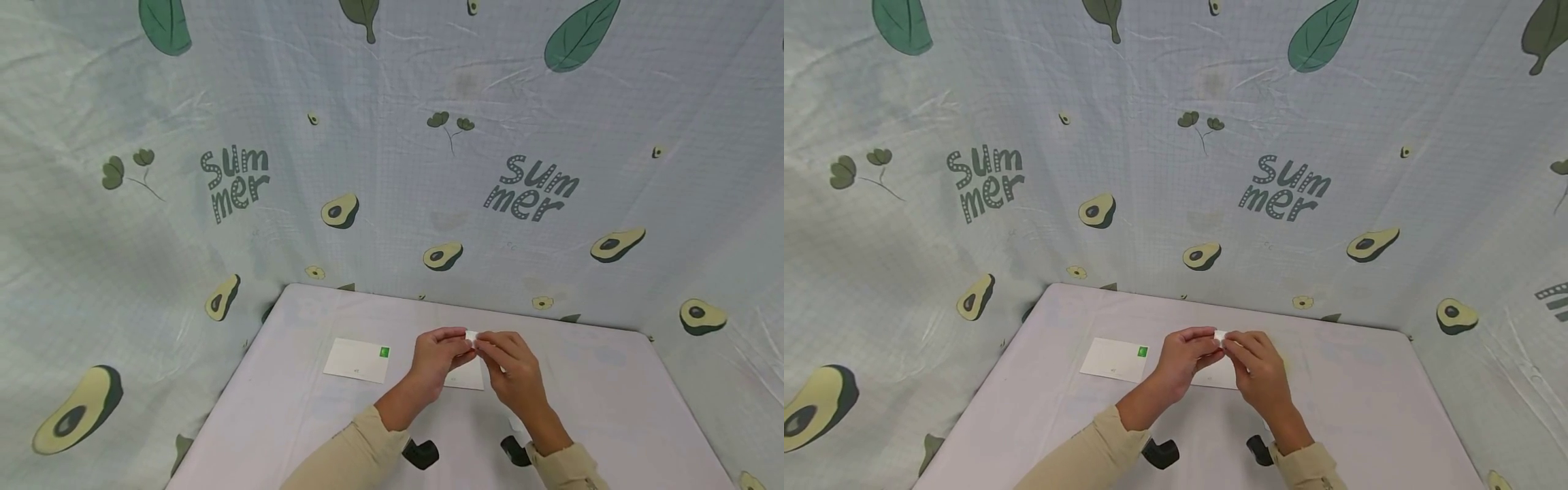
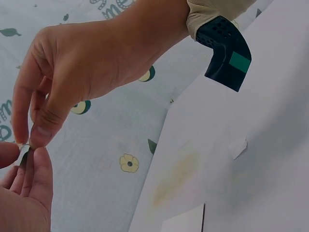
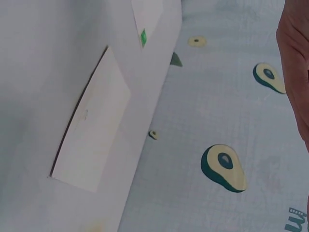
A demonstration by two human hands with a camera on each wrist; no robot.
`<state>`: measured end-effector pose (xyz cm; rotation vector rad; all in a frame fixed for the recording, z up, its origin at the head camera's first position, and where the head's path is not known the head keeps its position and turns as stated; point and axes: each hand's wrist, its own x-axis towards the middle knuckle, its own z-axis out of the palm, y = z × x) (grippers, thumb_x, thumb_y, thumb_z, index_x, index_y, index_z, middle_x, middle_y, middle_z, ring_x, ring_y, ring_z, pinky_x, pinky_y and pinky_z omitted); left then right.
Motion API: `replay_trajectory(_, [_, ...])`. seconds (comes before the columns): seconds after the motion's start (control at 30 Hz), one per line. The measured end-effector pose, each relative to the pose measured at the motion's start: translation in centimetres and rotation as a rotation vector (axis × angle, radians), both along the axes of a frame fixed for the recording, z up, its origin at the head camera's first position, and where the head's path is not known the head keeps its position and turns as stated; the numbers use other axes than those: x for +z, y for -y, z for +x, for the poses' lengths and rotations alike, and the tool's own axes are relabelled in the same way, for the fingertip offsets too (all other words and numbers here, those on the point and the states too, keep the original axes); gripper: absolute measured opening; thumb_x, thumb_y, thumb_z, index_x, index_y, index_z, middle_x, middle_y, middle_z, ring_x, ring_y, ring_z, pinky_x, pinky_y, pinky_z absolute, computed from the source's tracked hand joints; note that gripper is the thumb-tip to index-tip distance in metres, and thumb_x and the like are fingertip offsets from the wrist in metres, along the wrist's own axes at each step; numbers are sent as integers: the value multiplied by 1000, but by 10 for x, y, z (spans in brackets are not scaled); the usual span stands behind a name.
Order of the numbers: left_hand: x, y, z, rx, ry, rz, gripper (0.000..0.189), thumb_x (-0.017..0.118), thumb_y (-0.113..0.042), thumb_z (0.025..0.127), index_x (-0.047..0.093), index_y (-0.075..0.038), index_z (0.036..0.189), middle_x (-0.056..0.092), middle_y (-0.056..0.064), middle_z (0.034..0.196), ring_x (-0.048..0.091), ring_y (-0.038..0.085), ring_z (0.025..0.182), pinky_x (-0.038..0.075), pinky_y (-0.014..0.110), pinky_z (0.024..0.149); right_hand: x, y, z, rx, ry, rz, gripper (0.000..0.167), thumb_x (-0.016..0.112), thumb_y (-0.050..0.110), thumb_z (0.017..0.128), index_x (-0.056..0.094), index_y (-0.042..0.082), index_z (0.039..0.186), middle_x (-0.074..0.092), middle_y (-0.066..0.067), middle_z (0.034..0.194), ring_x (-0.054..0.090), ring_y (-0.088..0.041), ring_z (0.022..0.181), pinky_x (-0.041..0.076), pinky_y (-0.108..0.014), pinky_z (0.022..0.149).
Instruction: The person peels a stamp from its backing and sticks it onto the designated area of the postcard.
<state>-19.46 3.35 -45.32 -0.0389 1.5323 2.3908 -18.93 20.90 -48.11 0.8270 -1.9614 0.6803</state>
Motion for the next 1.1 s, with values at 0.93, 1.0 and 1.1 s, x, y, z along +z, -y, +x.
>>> replay_trajectory(0.93, [-5,1,-1,-81,18,-11,23,69,-6,99,74,3,119,79,10,109,77,13,91,64,33,91,-3,3,8,-67,83,46,31,60,21,107,80,-1,101,78,-12,97,64,-27,92,47,-16,95])
replay_trajectory(1.0, [-6,2,0,-88,15,-26,23,69,-8,99,74,3,118,79,11,108,77,14,91,64,33,91,-3,3,8,-65,107,42,14,68,8,100,79,-1,102,77,-11,96,64,-27,92,47,-16,95])
replay_trajectory(1.1, [-7,1,0,-101,17,-63,23,69,-11,100,75,5,115,80,13,107,78,15,93,64,34,90,-2,4,8,-83,140,49,17,77,-6,84,77,0,99,75,-8,94,64,-24,92,49,-16,92])
